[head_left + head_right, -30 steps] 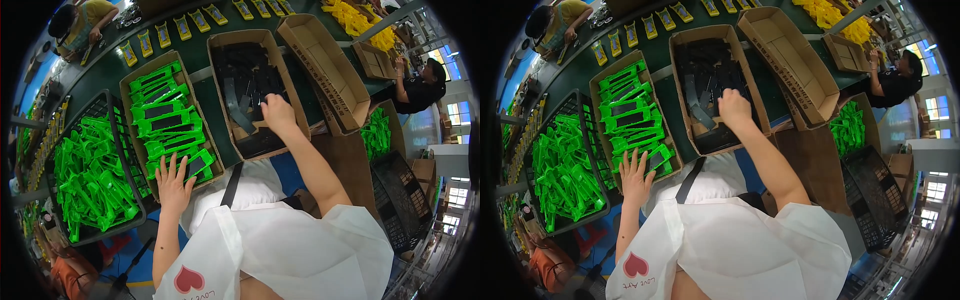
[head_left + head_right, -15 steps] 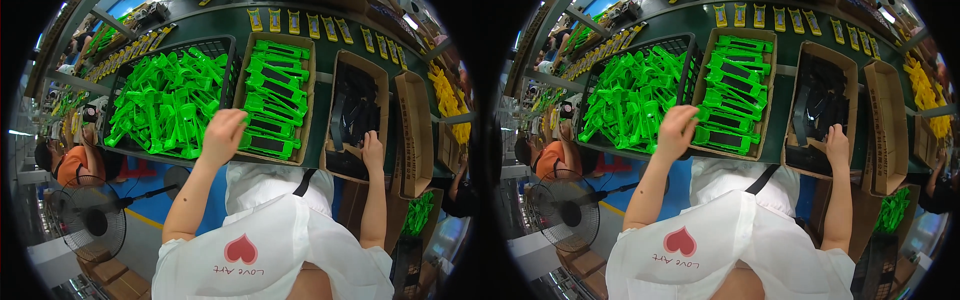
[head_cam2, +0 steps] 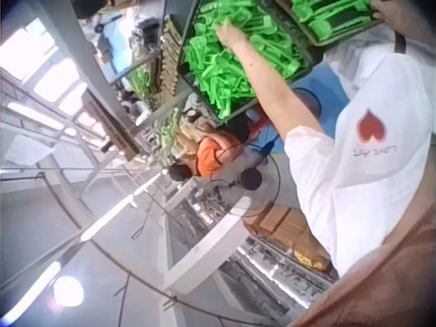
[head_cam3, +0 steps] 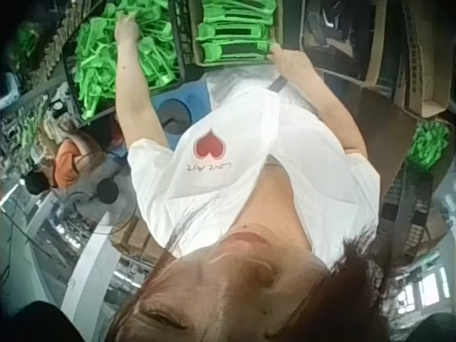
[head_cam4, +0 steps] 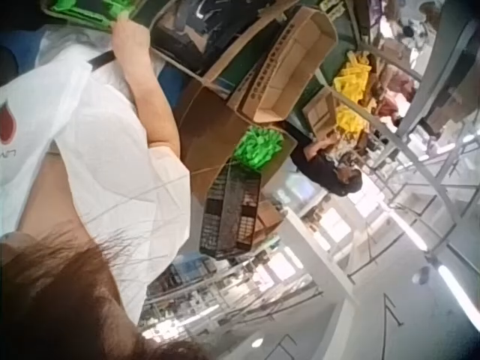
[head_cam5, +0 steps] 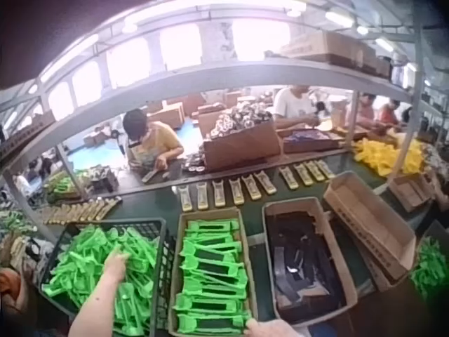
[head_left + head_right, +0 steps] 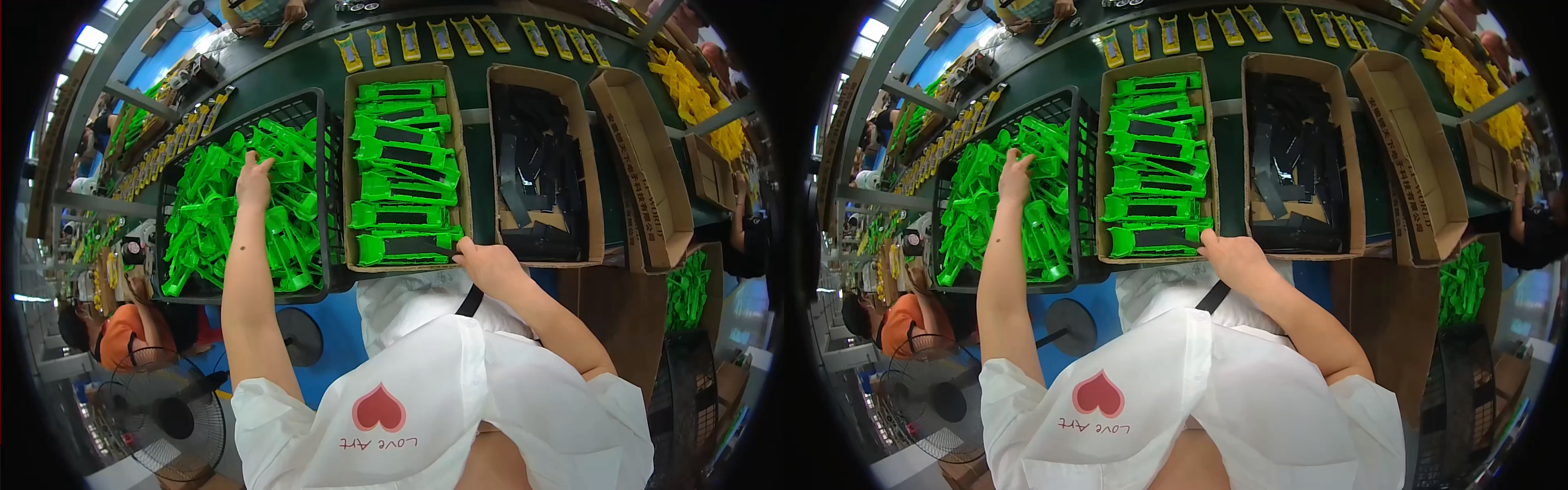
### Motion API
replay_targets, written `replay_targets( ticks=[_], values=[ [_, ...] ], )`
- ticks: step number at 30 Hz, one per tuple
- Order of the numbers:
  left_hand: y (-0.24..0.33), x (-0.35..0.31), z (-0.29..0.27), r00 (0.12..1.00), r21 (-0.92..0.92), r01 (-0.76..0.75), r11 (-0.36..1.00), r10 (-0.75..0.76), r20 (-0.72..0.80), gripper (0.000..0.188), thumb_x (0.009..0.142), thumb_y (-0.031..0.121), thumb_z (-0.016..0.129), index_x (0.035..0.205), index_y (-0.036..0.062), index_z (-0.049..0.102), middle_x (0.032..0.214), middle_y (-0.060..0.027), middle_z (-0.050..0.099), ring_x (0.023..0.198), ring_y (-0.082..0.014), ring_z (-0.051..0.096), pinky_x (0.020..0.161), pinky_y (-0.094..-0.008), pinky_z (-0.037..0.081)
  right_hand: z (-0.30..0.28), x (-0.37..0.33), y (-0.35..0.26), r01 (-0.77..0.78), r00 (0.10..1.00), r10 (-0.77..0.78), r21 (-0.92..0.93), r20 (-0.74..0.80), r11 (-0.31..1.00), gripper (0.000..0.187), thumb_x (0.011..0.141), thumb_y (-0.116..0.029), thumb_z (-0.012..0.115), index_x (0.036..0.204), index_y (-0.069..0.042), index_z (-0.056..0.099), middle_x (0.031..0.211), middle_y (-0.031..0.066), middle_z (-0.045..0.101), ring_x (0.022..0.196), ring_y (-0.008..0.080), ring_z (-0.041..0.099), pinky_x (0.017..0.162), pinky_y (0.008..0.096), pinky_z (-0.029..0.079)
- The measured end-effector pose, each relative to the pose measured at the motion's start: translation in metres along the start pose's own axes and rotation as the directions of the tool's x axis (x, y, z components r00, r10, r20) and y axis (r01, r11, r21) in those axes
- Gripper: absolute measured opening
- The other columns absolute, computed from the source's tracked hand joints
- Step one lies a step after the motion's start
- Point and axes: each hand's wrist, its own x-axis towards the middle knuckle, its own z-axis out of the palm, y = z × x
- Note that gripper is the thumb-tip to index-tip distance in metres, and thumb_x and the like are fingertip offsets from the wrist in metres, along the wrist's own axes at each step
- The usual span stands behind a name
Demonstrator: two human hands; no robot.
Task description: Manually assembling green plastic frames with black strips on a factory production line.
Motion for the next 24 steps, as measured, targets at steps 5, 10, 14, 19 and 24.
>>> replay_targets(
  ticks=[5, 10, 14, 19, 24],
  values=[
    [0.001, 0.008, -0.026, 0.880, 0.020, -0.305, 0.952, 0.290, -0.376, 0.016, 0.070, 0.011, 0.061, 0.085, 0.0126, 0.059, 0.096, -0.0050, 0.054, 0.088, -0.0253, 0.051, 0.074, -0.0348, 0.042, -0.015, -0.017, 0.001, -0.081, 0.983, 0.087, -0.046, 0.159, 0.996, 0.023, 0.085, -0.023, 0.047, 0.081, -0.003, 0.040, 0.059, 0.0127, 0.056, 0.058, 0.0302, 0.058, 0.052, 0.0387, 0.045],
    [0.059, -0.015, -0.072, 0.853, -0.677, -0.119, 0.726, -0.275, -0.444, 0.020, 0.090, 0.020, 0.044, 0.100, 0.0037, 0.045, 0.070, -0.0065, 0.057, 0.053, -0.0148, 0.054, 0.050, -0.0272, 0.044, -0.042, -0.011, 0.011, -0.273, 0.957, 0.277, 0.610, 0.091, 0.743, 0.020, 0.081, -0.016, 0.056, 0.078, -0.001, 0.044, 0.057, 0.0118, 0.057, 0.048, 0.0213, 0.055, 0.047, 0.0300, 0.041],
    [0.112, -0.041, -0.083, 0.888, -0.857, 0.441, -0.266, -0.010, 0.460, 0.025, 0.087, 0.023, 0.047, 0.104, 0.0046, 0.046, 0.064, -0.0035, 0.053, 0.046, -0.0126, 0.049, 0.044, -0.0274, 0.041, -0.053, 0.003, 0.008, -0.312, 0.913, 0.359, 0.899, 0.194, 0.308, 0.022, 0.078, -0.016, 0.062, 0.076, -0.002, 0.046, 0.058, 0.0055, 0.057, 0.041, 0.0046, 0.045, 0.037, 0.0184, 0.033],
    [0.161, -0.071, -0.077, 0.624, -0.507, 0.779, -0.368, 0.386, 0.679, 0.031, 0.086, 0.027, 0.047, 0.106, 0.0033, 0.049, 0.086, -0.0049, 0.057, 0.064, -0.0126, 0.056, 0.052, -0.0294, 0.047, -0.055, 0.001, 0.005, -0.251, 0.927, 0.340, 0.938, 0.161, 0.241, 0.021, 0.078, -0.019, 0.063, 0.079, -0.001, 0.051, 0.061, 0.0043, 0.058, 0.043, 0.0045, 0.047, 0.037, 0.0169, 0.032],
    [0.170, -0.103, -0.070, 0.671, -0.596, 0.734, -0.325, 0.481, 0.565, 0.046, 0.078, 0.004, 0.057, 0.120, -0.0002, 0.041, 0.101, -0.0094, 0.055, 0.085, -0.0185, 0.056, 0.073, -0.0294, 0.046, -0.061, -0.008, 0.003, -0.271, 0.930, 0.334, 0.898, 0.153, 0.346, 0.020, 0.081, -0.020, 0.060, 0.078, -0.001, 0.053, 0.060, 0.0026, 0.056, 0.044, 0.0045, 0.046, 0.038, 0.0185, 0.033]
  ],
)
